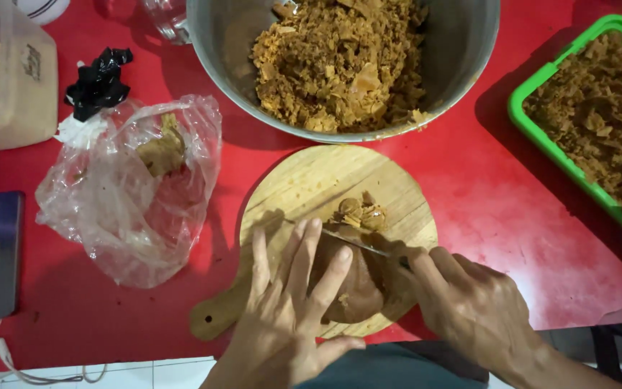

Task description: Shaving a block of palm sugar with a knife on a wooden cutting board

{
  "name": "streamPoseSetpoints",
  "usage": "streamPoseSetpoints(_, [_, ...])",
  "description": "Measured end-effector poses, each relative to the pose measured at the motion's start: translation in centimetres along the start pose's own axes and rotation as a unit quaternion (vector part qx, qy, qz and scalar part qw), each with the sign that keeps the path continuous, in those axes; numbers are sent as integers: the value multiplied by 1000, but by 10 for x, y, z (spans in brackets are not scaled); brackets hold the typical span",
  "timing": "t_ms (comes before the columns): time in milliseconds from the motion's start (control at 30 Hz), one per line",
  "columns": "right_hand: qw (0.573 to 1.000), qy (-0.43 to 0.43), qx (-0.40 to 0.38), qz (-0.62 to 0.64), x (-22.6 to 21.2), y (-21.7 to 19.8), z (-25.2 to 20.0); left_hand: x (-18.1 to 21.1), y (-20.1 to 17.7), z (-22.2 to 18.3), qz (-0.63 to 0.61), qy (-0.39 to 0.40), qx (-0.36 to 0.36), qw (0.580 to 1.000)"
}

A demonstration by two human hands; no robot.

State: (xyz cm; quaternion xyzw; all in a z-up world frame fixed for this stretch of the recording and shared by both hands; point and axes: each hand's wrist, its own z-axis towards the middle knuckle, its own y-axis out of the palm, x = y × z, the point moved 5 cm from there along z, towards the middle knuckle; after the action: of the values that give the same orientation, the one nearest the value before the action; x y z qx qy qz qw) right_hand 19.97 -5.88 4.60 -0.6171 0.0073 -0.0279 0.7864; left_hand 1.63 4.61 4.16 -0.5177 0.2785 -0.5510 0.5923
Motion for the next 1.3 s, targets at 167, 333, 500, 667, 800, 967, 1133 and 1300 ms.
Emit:
streamPoseSetpoints(167, [999, -1, 17, -34, 0, 18, 0, -10, 10, 8, -50, -19, -16, 998])
streamPoseSetpoints(333, [1000, 19, 24, -2, 5, 35, 5, -25, 23, 19, -89, -19, -64, 994])
streamPoseSetpoints(500, [1000, 26, -2, -4, 16, 45, 10, -30, 25, 23, -116, -37, -106, 987])
streamPoseSetpoints(667, [1000, 2, 5, 10, 9, 5, 3, 0, 1, 0, 18, -17, -2, 1000])
streamPoseSetpoints(800, [998, -48, 24, -14, 2, -3, 12, 0, 1, -5, -1, -26, 27, 999])
streamPoseSetpoints(967, [998, -61, 28, -22, 2, 10, 18, -12, 9, -1, -54, -38, 6, 998])
streamPoseSetpoints(1133, [998, -56, 14, -32, 7, 37, 19, -27, 20, 6, -99, -58, -16, 993])
streamPoseSetpoints(1300, [999, -39, 14, -13, 11, 49, 23, -37, 20, 14, -149, -73, -58, 984])
